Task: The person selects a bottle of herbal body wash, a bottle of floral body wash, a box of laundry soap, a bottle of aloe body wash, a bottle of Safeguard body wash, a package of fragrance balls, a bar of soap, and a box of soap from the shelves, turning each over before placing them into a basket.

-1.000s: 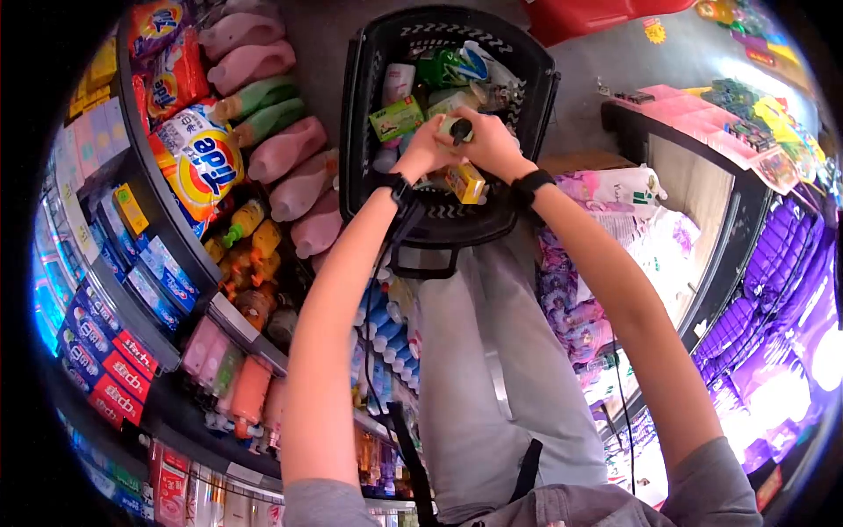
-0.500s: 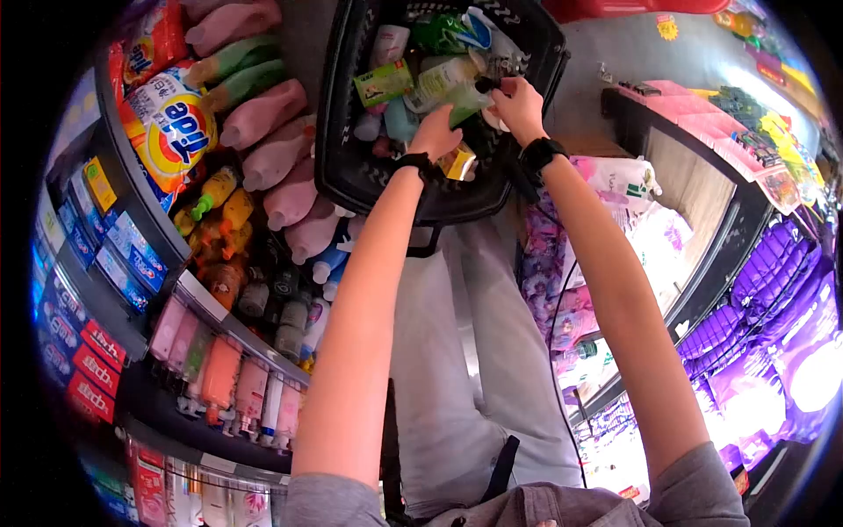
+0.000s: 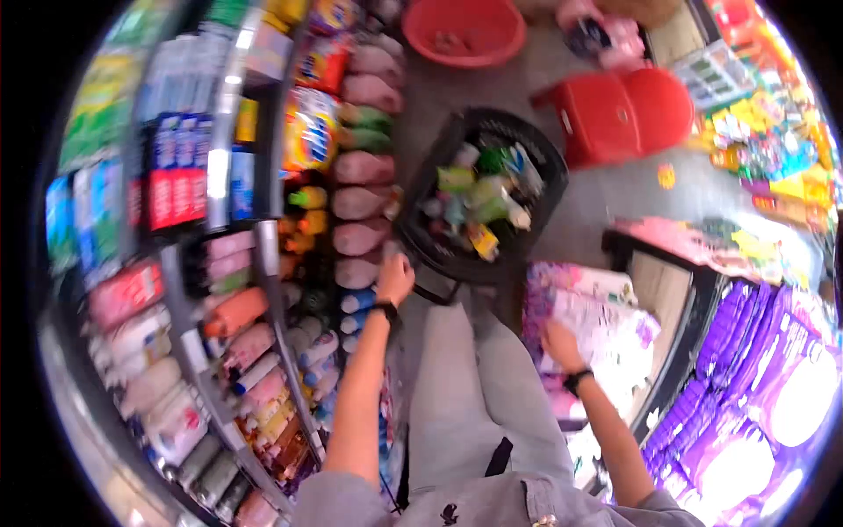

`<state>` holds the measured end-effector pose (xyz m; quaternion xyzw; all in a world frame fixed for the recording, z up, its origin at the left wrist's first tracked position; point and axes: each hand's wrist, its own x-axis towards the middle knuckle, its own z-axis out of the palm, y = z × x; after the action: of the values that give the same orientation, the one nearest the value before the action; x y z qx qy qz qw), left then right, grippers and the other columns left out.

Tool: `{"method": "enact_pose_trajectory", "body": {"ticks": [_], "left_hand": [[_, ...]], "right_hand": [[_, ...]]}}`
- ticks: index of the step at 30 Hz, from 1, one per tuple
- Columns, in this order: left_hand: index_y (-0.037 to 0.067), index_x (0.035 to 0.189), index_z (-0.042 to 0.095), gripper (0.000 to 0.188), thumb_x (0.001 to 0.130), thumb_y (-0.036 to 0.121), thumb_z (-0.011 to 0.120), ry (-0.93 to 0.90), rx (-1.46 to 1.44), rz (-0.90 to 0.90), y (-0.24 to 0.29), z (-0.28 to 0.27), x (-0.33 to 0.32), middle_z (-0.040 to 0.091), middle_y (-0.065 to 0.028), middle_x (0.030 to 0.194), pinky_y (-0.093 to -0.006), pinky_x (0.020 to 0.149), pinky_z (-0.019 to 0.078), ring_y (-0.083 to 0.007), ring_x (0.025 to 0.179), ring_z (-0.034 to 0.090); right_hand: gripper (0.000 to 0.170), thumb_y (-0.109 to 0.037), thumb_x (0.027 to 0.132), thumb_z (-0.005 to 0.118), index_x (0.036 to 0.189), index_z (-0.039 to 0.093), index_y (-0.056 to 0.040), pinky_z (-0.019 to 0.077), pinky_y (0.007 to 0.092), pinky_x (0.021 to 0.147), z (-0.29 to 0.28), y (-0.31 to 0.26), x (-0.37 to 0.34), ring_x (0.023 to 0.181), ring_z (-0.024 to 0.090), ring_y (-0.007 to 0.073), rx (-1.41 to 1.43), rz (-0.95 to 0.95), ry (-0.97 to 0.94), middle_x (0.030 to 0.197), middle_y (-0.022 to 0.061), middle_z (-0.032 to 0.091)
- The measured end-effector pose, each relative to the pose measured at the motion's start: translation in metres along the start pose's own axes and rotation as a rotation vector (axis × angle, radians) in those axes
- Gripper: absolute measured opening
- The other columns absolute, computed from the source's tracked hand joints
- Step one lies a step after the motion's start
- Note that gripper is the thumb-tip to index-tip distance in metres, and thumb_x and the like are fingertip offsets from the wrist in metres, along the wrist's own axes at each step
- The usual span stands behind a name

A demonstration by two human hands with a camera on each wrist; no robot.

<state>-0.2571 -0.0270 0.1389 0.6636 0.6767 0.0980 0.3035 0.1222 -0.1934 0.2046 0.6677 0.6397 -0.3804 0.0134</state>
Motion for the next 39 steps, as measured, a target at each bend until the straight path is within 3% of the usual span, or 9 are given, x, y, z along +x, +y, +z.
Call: {"method": "enact_pose_trajectory", "body": {"ticks": [8,10,14,16,20,22,26,30,39], "left_hand": [[0.003,0.083,0.063,0.019,0.075,0.016,0.051,-0.133,0.017,-0.451,-0.029,-0.068,-0.261,0.062,-0.0228,0.082,-0.0483,0.071,0.0468,-0.0388,0.082,0.059],[0.004,0.087,0.064,0.022,0.076,0.018,0.051,-0.208,0.009,-0.476,-0.06,-0.021,-0.358,0.063,-0.0225,0.086,-0.0474,0.072,0.0473,-0.0371,0.087,0.06],[0.002,0.088,0.066,0.031,0.072,0.025,0.052,-0.396,-0.047,-0.611,-0.08,0.023,-0.444,0.064,-0.0227,0.089,-0.0443,0.074,0.0489,-0.0352,0.085,0.063],[0.0,0.087,0.067,0.035,0.07,0.027,0.053,-0.457,-0.123,-0.698,-0.087,0.039,-0.46,0.065,-0.0231,0.087,-0.0433,0.074,0.0497,-0.0361,0.082,0.064],[0.002,0.079,0.068,0.028,0.071,0.023,0.052,-0.319,-0.312,-0.817,-0.09,0.053,-0.481,0.066,-0.0204,0.084,-0.0432,0.071,0.0501,-0.0346,0.077,0.064],[0.004,0.073,0.064,0.021,0.074,0.021,0.051,-0.189,-0.009,-0.169,-0.068,-0.013,-0.489,0.062,-0.0161,0.068,-0.0388,0.058,0.0457,-0.0291,0.062,0.059],[0.005,0.082,0.065,0.026,0.071,0.028,0.059,0.157,-0.362,-0.507,-0.075,-0.033,-0.493,0.066,-0.0176,0.083,-0.0409,0.071,0.0493,-0.0329,0.076,0.063],[0.001,0.1,0.064,0.04,0.073,0.029,0.053,-0.233,-0.174,-0.562,-0.051,-0.114,-0.532,0.064,-0.022,0.097,-0.0418,0.079,0.0481,-0.0344,0.093,0.062],[0.004,0.094,0.062,0.032,0.081,0.033,0.058,0.259,-0.819,-0.788,-0.104,-0.107,-0.59,0.065,-0.0057,0.077,-0.0295,0.056,0.0474,-0.0155,0.064,0.06]], "right_hand": [[0.03,-0.032,0.073,0.054,0.09,0.068,-0.0114,0.0472,0.0412,0.082,0.066,0.182,-0.169,0.091,0.06,0.0345,-0.313,0.226,-0.611,0.097,0.0177,0.064],[0.036,-0.03,0.074,0.058,0.102,0.068,-0.0084,0.0456,0.0376,0.09,0.109,0.274,-0.157,0.103,0.06,0.0294,-0.611,-0.137,-0.763,0.104,0.0172,0.064],[0.032,-0.023,0.081,0.047,0.102,0.064,-0.005,0.0465,0.0444,0.083,-0.003,0.136,-0.072,0.095,0.06,0.0361,-0.389,0.042,-0.458,0.099,0.0211,0.063],[0.028,-0.019,0.081,0.043,0.093,0.063,-0.0028,0.0453,0.0482,0.079,-0.031,0.069,-0.037,0.089,0.059,0.0369,-0.09,-0.213,0.114,0.093,0.0237,0.062],[0.022,-0.02,0.08,0.055,0.088,0.058,-0.0003,0.0493,0.0421,0.071,-0.062,-0.048,0.046,0.081,0.062,0.0357,-0.044,-0.451,0.151,0.086,0.0215,0.062],[0.022,-0.021,0.08,0.054,0.088,0.06,-0.0005,0.0486,0.0412,0.075,-0.09,-0.135,0.029,0.087,0.061,0.0352,-0.044,-0.437,0.083,0.087,0.0212,0.063],[0.024,-0.02,0.084,0.05,0.089,0.061,-0.0001,0.0484,0.0452,0.071,-0.081,-0.207,-0.002,0.085,0.059,0.0385,-0.153,-0.684,0.097,0.086,0.0217,0.063],[0.022,-0.021,0.079,0.056,0.091,0.063,-0.0038,0.0496,0.0402,0.074,-0.013,-0.193,-0.051,0.084,0.061,0.036,0.051,-0.482,-0.005,0.085,0.0193,0.064],[0.026,-0.028,0.081,0.051,0.089,0.068,-0.0103,0.0492,0.0412,0.071,0.062,0.026,-0.155,0.086,0.063,0.0313,-0.872,-0.298,-0.541,0.094,0.0163,0.065]]}}
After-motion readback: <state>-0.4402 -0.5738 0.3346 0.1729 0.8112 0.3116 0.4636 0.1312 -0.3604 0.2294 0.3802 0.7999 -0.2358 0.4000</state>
